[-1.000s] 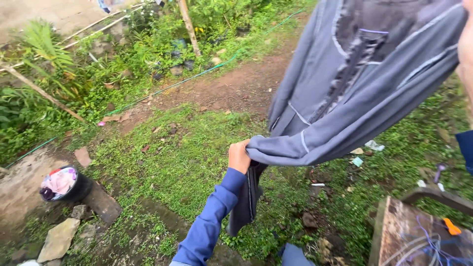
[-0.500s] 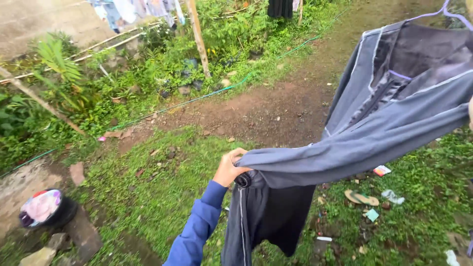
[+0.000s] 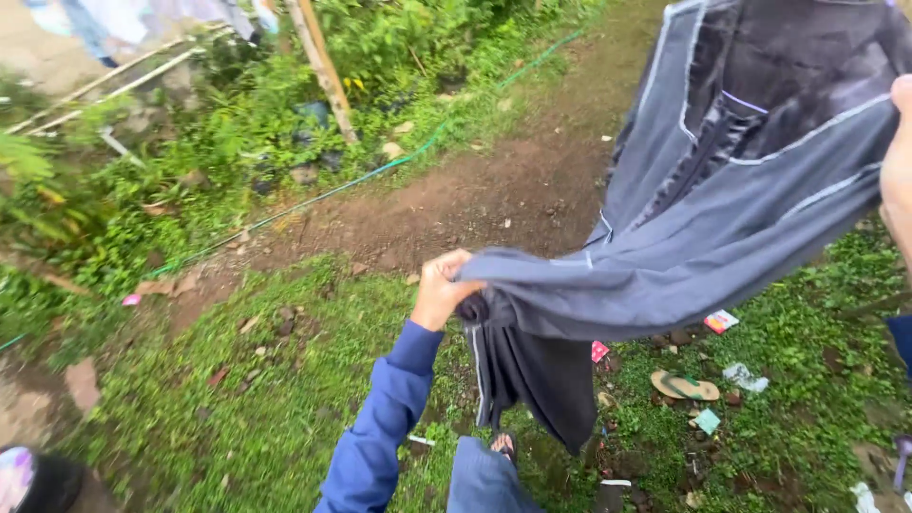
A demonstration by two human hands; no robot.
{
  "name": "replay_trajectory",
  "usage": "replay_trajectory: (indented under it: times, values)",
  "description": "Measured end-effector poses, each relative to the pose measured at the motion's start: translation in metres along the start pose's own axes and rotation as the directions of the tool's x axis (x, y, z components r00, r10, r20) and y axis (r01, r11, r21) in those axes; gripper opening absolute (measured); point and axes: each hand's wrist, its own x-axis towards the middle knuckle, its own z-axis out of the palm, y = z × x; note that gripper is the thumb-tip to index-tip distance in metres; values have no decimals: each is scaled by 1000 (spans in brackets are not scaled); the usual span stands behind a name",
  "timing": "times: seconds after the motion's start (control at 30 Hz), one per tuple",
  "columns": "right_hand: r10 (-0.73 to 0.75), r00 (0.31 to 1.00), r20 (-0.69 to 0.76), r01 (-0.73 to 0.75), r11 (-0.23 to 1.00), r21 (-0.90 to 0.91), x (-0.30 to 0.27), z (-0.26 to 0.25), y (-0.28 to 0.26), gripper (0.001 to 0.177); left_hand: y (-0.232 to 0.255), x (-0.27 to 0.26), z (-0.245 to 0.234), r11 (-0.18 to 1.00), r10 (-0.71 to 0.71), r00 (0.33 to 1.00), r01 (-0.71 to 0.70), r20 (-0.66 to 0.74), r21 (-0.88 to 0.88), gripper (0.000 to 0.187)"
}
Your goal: Hanging clothes on a clothesline using hangers.
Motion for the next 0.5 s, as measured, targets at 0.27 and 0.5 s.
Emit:
replay_trajectory:
  times: [0.27, 0.5]
  values:
    - [75, 997, 18, -75, 996, 45, 49, 95, 12, 23, -53, 157, -27, 997, 78, 979, -80, -187, -2, 19]
    - [188, 982, 4, -187, 976, 111, 93, 150, 36, 30, -108, 285, -49, 994, 70, 960, -90, -273, -62, 16]
